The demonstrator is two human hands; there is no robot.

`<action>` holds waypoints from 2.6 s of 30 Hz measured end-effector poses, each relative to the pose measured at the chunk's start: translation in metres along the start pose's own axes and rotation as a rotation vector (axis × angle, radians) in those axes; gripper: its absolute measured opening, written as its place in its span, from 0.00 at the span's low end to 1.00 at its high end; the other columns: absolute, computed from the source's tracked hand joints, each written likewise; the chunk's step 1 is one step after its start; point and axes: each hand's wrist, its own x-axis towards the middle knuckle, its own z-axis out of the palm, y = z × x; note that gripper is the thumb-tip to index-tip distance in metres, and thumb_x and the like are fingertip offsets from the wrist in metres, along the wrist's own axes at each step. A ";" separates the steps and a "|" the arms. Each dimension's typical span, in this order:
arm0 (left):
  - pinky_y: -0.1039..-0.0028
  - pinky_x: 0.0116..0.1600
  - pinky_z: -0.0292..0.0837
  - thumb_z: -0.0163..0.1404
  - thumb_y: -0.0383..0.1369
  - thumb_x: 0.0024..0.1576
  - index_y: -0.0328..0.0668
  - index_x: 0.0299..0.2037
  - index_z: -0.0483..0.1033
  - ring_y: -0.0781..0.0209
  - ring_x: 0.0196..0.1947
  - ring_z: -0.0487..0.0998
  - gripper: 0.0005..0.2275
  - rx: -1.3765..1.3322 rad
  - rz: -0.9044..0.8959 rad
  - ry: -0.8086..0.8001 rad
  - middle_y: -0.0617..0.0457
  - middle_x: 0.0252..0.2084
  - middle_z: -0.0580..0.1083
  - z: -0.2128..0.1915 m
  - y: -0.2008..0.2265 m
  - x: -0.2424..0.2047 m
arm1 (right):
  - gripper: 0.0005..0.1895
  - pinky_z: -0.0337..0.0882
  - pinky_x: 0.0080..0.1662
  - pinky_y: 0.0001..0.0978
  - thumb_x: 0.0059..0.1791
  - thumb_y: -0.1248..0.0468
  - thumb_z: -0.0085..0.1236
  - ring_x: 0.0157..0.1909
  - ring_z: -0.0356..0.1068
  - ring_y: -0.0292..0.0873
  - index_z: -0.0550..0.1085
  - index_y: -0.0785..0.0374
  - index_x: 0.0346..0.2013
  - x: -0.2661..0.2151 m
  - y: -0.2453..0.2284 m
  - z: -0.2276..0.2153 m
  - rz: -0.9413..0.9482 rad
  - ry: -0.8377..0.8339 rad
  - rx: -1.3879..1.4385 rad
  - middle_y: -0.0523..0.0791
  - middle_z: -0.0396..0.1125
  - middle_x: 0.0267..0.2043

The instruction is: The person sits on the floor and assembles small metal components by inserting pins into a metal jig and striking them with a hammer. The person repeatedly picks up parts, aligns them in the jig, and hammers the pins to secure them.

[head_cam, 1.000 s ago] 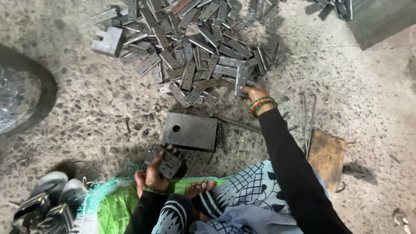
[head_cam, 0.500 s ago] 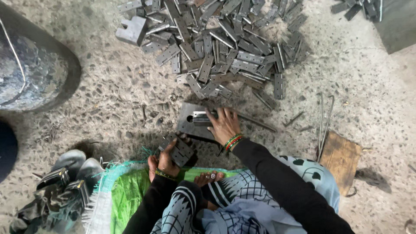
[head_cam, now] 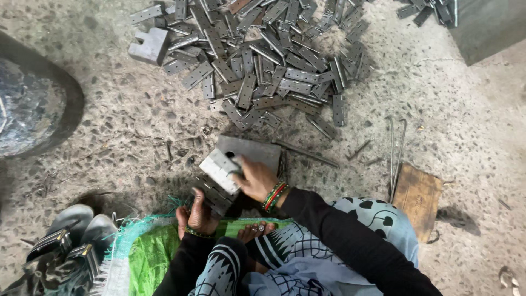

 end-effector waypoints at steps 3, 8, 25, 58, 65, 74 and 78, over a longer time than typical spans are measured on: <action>0.60 0.56 0.75 0.57 0.44 0.54 0.44 0.63 0.69 0.53 0.53 0.77 0.27 0.092 0.003 0.037 0.52 0.56 0.75 -0.009 -0.005 0.010 | 0.31 0.75 0.33 0.45 0.51 0.43 0.53 0.31 0.72 0.48 0.69 0.64 0.57 0.006 0.009 -0.022 -0.050 0.050 -0.163 0.52 0.71 0.39; 0.61 0.52 0.76 0.59 0.31 0.52 0.43 0.55 0.74 0.55 0.47 0.78 0.19 0.124 0.087 0.119 0.55 0.48 0.76 -0.024 -0.007 0.018 | 0.24 0.67 0.56 0.58 0.45 0.56 0.62 0.60 0.65 0.56 0.73 0.61 0.54 0.029 0.120 -0.125 0.524 0.344 -0.612 0.52 0.66 0.58; 0.59 0.51 0.78 0.56 0.34 0.54 0.39 0.48 0.77 0.54 0.44 0.80 0.14 -0.006 0.050 0.032 0.53 0.43 0.79 -0.035 -0.012 0.024 | 0.28 0.73 0.31 0.33 0.57 0.60 0.54 0.30 0.67 0.44 0.62 0.48 0.73 -0.007 0.023 -0.132 0.063 0.712 -0.080 0.44 0.72 0.55; 0.57 0.65 0.66 0.54 0.57 0.54 0.42 0.69 0.64 0.48 0.65 0.69 0.37 0.093 0.040 -0.068 0.47 0.67 0.68 -0.009 -0.003 0.005 | 0.21 0.69 0.35 0.44 0.57 0.52 0.49 0.30 0.66 0.48 0.64 0.71 0.49 -0.016 -0.030 0.019 -0.114 -0.092 0.143 0.53 0.66 0.31; 0.56 0.64 0.69 0.55 0.55 0.53 0.47 0.67 0.64 0.50 0.62 0.71 0.35 0.073 0.059 0.005 0.50 0.65 0.69 -0.021 -0.007 0.011 | 0.32 0.72 0.46 0.46 0.55 0.46 0.51 0.42 0.71 0.53 0.65 0.74 0.58 -0.016 -0.037 -0.009 -0.078 -0.049 0.355 0.57 0.69 0.44; 0.61 0.52 0.76 0.59 0.48 0.52 0.42 0.60 0.71 0.54 0.50 0.78 0.29 0.045 0.013 0.005 0.52 0.53 0.77 -0.007 -0.003 0.003 | 0.32 0.72 0.53 0.51 0.50 0.47 0.56 0.55 0.70 0.62 0.69 0.62 0.63 -0.026 -0.019 0.018 -0.282 -0.009 -0.208 0.65 0.65 0.58; 0.59 0.51 0.75 0.63 0.36 0.53 0.42 0.58 0.71 0.52 0.49 0.77 0.23 0.260 0.043 -0.038 0.51 0.51 0.75 -0.004 -0.003 0.011 | 0.25 0.76 0.43 0.48 0.52 0.44 0.49 0.40 0.73 0.53 0.73 0.48 0.60 0.006 0.012 -0.021 0.037 -0.402 -0.200 0.52 0.70 0.42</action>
